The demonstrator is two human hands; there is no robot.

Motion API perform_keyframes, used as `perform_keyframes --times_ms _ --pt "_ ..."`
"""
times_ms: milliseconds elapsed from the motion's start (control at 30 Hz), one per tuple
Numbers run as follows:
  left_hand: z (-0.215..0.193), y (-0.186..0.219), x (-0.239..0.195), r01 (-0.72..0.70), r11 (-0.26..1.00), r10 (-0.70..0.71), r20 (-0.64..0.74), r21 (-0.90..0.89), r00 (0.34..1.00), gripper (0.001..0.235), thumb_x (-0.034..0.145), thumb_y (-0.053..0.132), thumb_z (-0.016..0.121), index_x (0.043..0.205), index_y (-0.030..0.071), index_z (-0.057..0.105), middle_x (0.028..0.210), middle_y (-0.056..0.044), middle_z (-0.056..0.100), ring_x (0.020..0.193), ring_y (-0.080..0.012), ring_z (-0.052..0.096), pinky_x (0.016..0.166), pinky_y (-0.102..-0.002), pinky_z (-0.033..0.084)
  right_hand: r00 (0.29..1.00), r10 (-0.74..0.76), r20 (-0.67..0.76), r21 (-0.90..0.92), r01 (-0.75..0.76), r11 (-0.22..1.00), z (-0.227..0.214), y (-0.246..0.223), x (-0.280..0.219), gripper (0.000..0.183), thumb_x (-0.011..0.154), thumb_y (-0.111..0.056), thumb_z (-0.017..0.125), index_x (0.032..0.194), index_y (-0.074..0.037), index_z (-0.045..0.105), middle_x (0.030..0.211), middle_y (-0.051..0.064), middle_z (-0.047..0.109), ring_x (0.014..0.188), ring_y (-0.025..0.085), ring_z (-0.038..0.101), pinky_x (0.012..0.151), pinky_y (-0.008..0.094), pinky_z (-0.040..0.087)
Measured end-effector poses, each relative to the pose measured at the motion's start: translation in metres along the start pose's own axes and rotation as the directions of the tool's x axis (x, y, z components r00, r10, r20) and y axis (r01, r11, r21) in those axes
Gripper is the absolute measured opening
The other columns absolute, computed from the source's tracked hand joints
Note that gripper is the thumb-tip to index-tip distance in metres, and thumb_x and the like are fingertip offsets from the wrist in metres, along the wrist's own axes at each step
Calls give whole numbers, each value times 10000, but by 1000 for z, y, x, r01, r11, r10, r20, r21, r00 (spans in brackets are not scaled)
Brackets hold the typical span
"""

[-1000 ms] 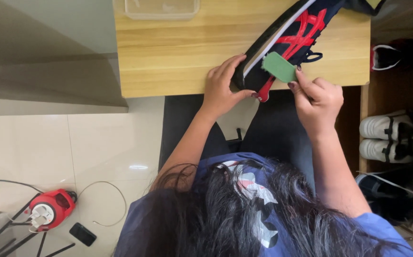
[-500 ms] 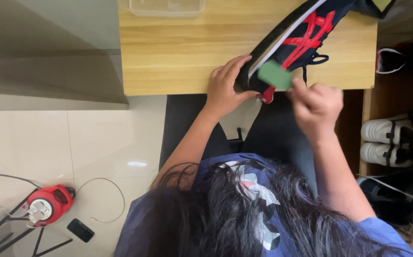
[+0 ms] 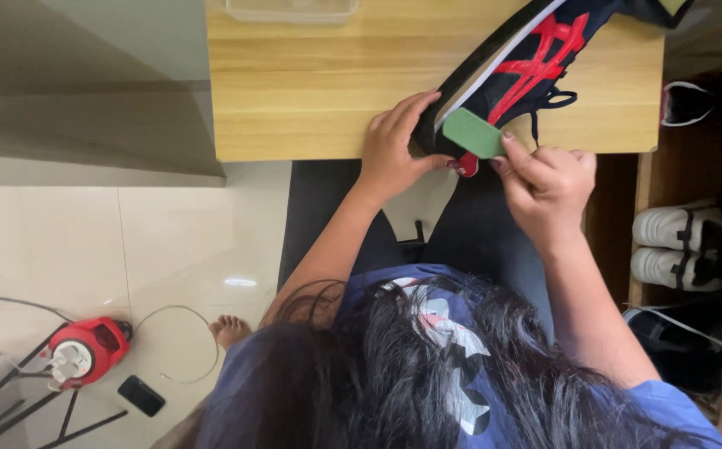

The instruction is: The person scrubs the side of a black and red sneaker with a green brush while holding it on a wooden table. They continue to scrub the shoe's surface and laces throughout the video.

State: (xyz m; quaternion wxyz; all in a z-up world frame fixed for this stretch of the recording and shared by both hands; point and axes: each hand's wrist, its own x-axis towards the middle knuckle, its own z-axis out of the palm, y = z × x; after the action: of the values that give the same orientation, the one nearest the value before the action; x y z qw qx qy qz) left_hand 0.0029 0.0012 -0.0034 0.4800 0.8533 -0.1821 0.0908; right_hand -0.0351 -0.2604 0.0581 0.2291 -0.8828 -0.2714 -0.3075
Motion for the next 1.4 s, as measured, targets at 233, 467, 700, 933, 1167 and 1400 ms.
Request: perform_keyframes --times_ms 233,467,700,933,1167,1400 --pt "1 2 -1 6 994 -8 19 112 1000 912 789 764 718 1486 236 458 1493 17 576 1381 -218 586 1110 -455 455 984 155 84 -28 -153 988 3 0 -13 171 1025 -82 916 1188 -58 871 702 59 551 612 226 515 659 381 301" --pt "-2 7 0 3 997 -4 14 81 1000 869 787 609 863 1465 216 489 1484 7 580 1375 -234 586 1110 -461 456 982 187 -1 84 -186 979 3 12 -13 139 1052 6 842 1189 25 852 639 123 437 541 245 394 552 388 294" --pt "-7 13 2 -4 1000 4 16 -17 1000 917 754 507 915 1495 204 467 1457 -18 557 1312 -242 592 1071 -497 450 989 119 -88 69 -113 991 8 30 -22 284 949 -77 889 1229 -49 852 645 104 527 602 340 629 603 360 461" --pt "-5 8 5 -45 998 45 -3 37 999 914 745 563 871 1490 219 469 1432 -3 570 1299 -219 595 1034 -489 477 983 162 -80 9 -162 987 14 24 -24 283 897 -176 899 1175 -142 853 636 40 559 595 264 628 634 351 463" --pt "-9 13 0 -9 1000 8 38 10 999 891 791 515 848 1524 198 452 1448 -65 558 1313 -284 577 1070 -536 439 983 148 -112 66 -141 988 14 18 -21 275 878 -144 888 1150 -141 847 600 85 573 536 338 599 561 404 467" --pt "-2 12 1 -19 1000 19 19 17 1000 874 810 489 831 1537 202 439 1464 -72 548 1334 -292 566 1087 -537 431 958 286 -18 184 -278 943 6 14 -22 331 866 -125 900 1190 -141 830 592 77 588 556 305 635 574 302 486"
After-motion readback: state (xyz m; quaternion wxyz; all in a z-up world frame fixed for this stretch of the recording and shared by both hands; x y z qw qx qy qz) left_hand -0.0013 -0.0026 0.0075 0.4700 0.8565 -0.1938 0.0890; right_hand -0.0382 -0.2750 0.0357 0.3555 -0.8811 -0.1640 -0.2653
